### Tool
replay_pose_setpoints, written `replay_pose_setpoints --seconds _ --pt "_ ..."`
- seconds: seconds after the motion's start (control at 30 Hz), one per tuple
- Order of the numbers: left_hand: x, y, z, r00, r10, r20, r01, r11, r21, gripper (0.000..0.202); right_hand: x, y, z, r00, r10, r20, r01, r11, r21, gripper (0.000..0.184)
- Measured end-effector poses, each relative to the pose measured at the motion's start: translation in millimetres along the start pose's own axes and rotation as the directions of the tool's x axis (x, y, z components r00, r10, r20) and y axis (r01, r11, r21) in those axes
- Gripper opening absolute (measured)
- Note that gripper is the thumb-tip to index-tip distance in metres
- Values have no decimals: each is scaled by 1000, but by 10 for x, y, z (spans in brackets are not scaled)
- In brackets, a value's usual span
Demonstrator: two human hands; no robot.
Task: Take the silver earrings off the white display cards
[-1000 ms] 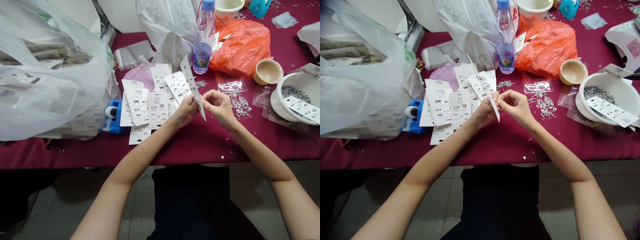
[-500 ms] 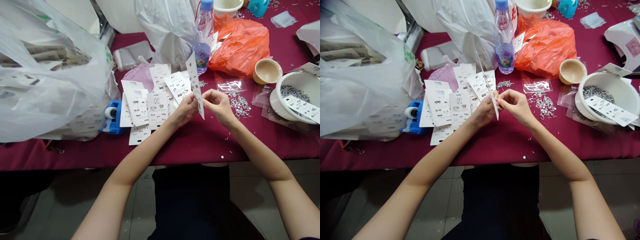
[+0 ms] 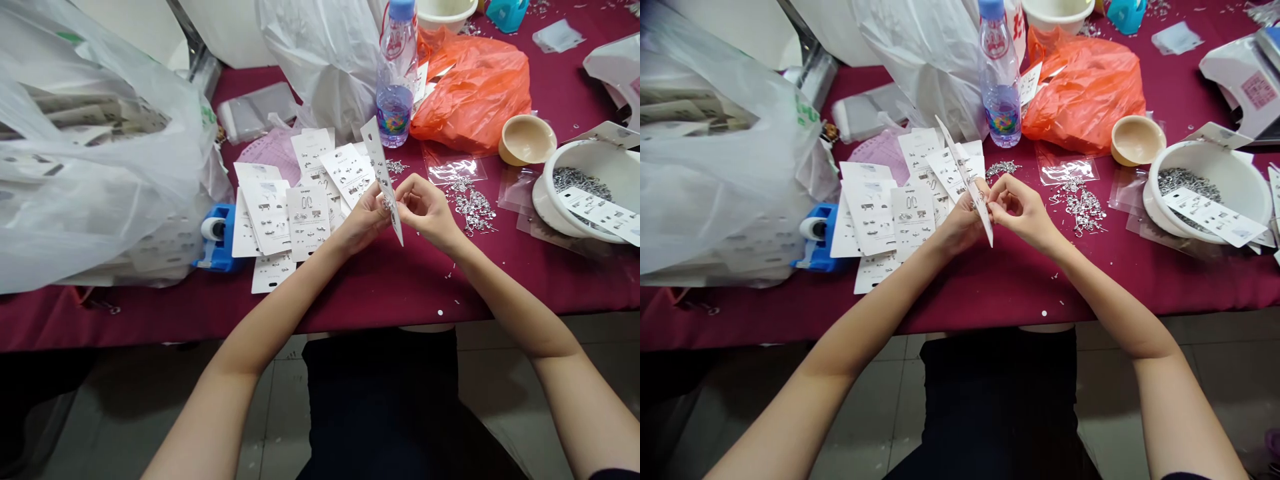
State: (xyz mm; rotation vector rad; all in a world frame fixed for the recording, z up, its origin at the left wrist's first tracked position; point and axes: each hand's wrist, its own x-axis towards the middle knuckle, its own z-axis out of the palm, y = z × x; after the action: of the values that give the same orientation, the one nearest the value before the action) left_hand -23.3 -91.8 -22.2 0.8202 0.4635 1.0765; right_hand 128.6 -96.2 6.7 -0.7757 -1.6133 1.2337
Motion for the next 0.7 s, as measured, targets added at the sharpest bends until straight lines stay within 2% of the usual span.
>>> replay_pose_setpoints --seconds 0.1,0.2,0.3,0.4,0.53,0.6,0.7 --pt "7 -23 -18 999 -15 -41 15 1000 -4 49 2 10 12 1000 -25 7 26 999 -26 33" --pt "7 13 41 989 -55 -140 41 994 -98 38 54 -32 -103 1000 5 -18 -7 997 -83 34" --pt "6 115 153 965 -134 -223 78 967 -243 26 143 -112 -401 987 10 -162 -40 982 -185 30" --pt "10 214 223 945 -175 -275 83 945 -315 26 200 -204 -777 960 -30 -277 -65 942 -328 23" --pt "15 245 204 950 -147 -276 54 946 -320 29 141 -258 -1094 953 -88 -290 -108 796 -596 9" --pt "16 228 182 959 -127 -252 43 948 -316 31 64 -216 -1142 972 -43 -229 -137 689 -711 7" --pt "17 199 170 973 -94 -211 25 951 -308 36 -56 -79 -1153 987 66 -144 -157 528 -835 14"
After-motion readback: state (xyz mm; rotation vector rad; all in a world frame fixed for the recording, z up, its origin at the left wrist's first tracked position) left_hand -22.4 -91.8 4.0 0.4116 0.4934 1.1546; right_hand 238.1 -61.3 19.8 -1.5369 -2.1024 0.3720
